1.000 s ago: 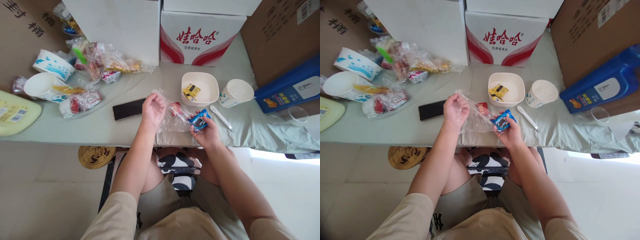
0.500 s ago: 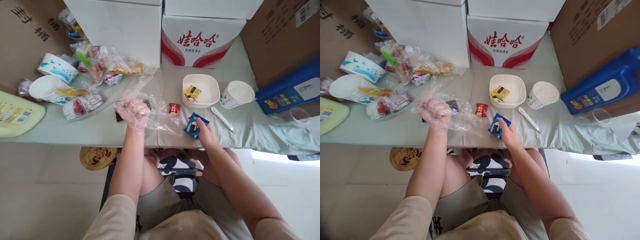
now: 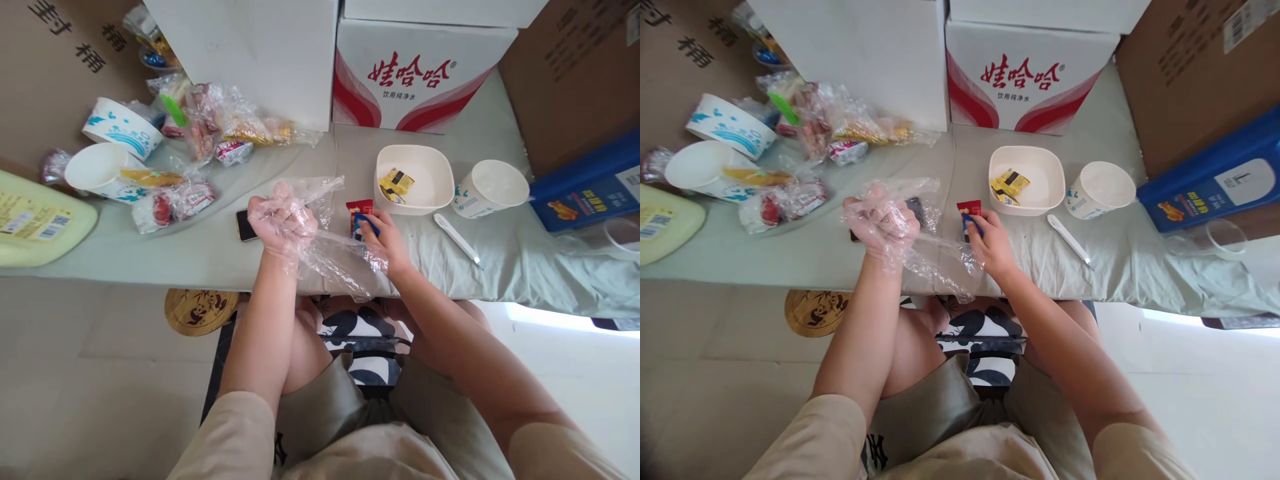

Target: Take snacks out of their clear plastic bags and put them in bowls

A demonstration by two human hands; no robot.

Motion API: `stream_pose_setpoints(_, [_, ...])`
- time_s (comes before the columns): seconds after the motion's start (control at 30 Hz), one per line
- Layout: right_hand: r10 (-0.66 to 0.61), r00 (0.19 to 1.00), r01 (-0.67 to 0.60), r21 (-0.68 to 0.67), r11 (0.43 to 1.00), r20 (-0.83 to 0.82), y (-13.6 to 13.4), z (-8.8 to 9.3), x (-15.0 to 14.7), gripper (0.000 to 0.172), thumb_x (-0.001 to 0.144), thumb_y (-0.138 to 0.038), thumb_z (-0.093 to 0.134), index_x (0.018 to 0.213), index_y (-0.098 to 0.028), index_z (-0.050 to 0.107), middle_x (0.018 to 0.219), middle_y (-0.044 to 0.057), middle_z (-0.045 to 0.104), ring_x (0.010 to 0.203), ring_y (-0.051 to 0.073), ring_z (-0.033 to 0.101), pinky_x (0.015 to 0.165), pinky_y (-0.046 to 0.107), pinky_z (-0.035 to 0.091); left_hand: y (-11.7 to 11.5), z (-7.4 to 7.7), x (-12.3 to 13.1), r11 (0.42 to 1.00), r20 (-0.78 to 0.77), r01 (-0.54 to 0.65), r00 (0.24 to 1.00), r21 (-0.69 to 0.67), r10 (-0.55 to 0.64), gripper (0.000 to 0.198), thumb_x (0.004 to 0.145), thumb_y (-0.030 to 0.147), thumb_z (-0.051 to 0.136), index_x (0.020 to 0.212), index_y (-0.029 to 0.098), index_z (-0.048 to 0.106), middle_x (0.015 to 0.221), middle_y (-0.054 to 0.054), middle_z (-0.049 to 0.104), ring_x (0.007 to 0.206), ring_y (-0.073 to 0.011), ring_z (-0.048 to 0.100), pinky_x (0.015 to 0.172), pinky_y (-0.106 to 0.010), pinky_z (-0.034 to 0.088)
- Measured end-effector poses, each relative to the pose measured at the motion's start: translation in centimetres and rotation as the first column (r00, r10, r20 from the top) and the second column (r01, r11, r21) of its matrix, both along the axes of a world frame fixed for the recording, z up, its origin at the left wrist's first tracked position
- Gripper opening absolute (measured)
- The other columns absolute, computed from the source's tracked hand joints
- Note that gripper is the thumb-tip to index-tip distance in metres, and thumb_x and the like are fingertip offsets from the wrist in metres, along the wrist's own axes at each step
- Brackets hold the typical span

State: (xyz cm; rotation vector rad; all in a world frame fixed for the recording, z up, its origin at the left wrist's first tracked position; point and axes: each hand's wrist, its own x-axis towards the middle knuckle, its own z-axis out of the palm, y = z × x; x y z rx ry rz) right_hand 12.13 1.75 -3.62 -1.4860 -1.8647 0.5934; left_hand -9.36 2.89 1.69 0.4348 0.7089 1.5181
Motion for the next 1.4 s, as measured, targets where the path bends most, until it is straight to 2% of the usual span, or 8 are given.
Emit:
stream_pose_setpoints(0.23, [-0.106,0.979,0.029,0.397,0.917,0.174,2.5,7.0,7.1,0.044,0.105,-0.049,0.037,0.125,-0.021,0.065,0.114,0.015,0.069,0.109,0.027,0.065,0.099,0.05,0.05,0.0,-0.4,0.3,0.999,0.025,0.025,0.999,-0.041,-0.024,0.046,0.093,0.058,0.042,0.065,0.022,0.042,0.048,0.008,0.008,0.034,-0.0051,0.009,0.035,-0.019,0.011])
stream_pose_setpoints(0.43, [-0.025,0.772,0.032,0.0,0.999,0.635,7.6,10.6,9.7,0.064,0.088,-0.041,0.072,0.146,-0.022,0.054,0.126,0.017,0.071,0.11,0.034,0.066,0.09,0.051,0.049,0.1,-0.6,0.9,0.995,0.002,0.068,0.998,-0.075,-0.068,0.044,0.092,0.057,0.046,0.067,0.021,0.047,0.045,0.007,0.022,0.034,-0.0053,0.015,0.036,-0.02,0.017])
stream_pose_setpoints(0.5, [0.067,0.765,-0.006,-0.097,0.995,0.641,7.3,10.1,9.9,0.058,0.084,-0.041,0.075,0.137,-0.02,0.063,0.117,0.017,0.075,0.108,0.037,0.067,0.09,0.054,0.049,0.1,-0.6,0.9,0.994,-0.01,0.065,0.998,-0.084,-0.066,0.044,0.092,0.058,0.048,0.067,0.021,0.049,0.045,0.007,0.023,0.034,-0.0048,0.014,0.037,-0.02,0.017])
stream_pose_setpoints(0.6, [0.086,0.878,-0.148,0.095,0.984,0.471,3.8,8.2,9.3,0.037,0.092,-0.044,0.06,0.117,-0.019,0.072,0.115,0.017,0.074,0.112,0.036,0.067,0.096,0.054,0.049,0.2,-0.7,1.0,0.993,-0.011,0.069,0.997,-0.092,-0.07,0.044,0.092,0.058,0.048,0.067,0.022,0.048,0.046,0.007,0.02,0.034,-0.0042,0.011,0.037,-0.02,0.015])
stream_pose_setpoints(0.77, [0.445,0.871,-0.464,0.05,0.884,0.206,-3.9,2.7,5.6,0.06,0.086,-0.05,0.067,0.139,-0.022,0.058,0.143,0.016,0.062,0.13,0.036,0.059,0.104,0.053,0.049,0.2,-0.5,2.0,0.989,-0.019,0.1,0.995,-0.107,-0.103,0.046,0.09,0.059,0.048,0.064,0.022,0.04,0.046,0.008,0.011,0.033,-0.005,0.01,0.035,-0.021,0.014])
stream_pose_setpoints(1.0, [0.327,0.934,-0.33,-0.003,0.944,0.143,-5.9,0.9,6.1,0.021,0.096,-0.028,0.051,0.1,-0.021,0.071,0.095,0.01,0.075,0.096,0.028,0.071,0.09,0.046,0.054,-0.8,-1.1,4.9,0.97,-0.052,0.215,0.974,-0.116,-0.222,0.051,0.083,0.063,0.055,0.06,0.022,0.036,0.044,0.007,0.017,0.031,-0.0058,0.017,0.036,-0.022,0.025])
stream_pose_setpoints(1.17, [0.301,0.949,-0.304,-0.017,0.953,-0.089,-8.9,0.5,7.9,0.072,0.081,-0.028,0.071,0.147,-0.024,0.045,0.141,0.015,0.063,0.121,0.03,0.066,0.099,0.049,0.055,-1.7,-0.4,7.8,0.956,-0.011,0.259,0.965,-0.138,-0.263,0.057,0.09,0.067,0.04,0.056,0.022,0.026,0.045,0.009,0.001,0.034,-0.0049,0.0,0.034,-0.023,0.012])
stream_pose_setpoints(1.4, [0.367,0.853,-0.41,-0.041,0.911,-0.372,-10.6,-1.4,7.6,0.097,0.082,-0.034,0.074,0.163,-0.026,0.022,0.147,0.018,0.058,0.134,0.033,0.06,0.113,0.056,0.048,-6.6,-0.5,10.6,0.926,0.024,0.368,0.93,-0.079,-0.368,0.078,0.075,0.094,0.034,0.052,0.022,0.015,0.044,0.008,-0.011,0.031,-0.0069,-0.007,0.029,-0.029,0.007])
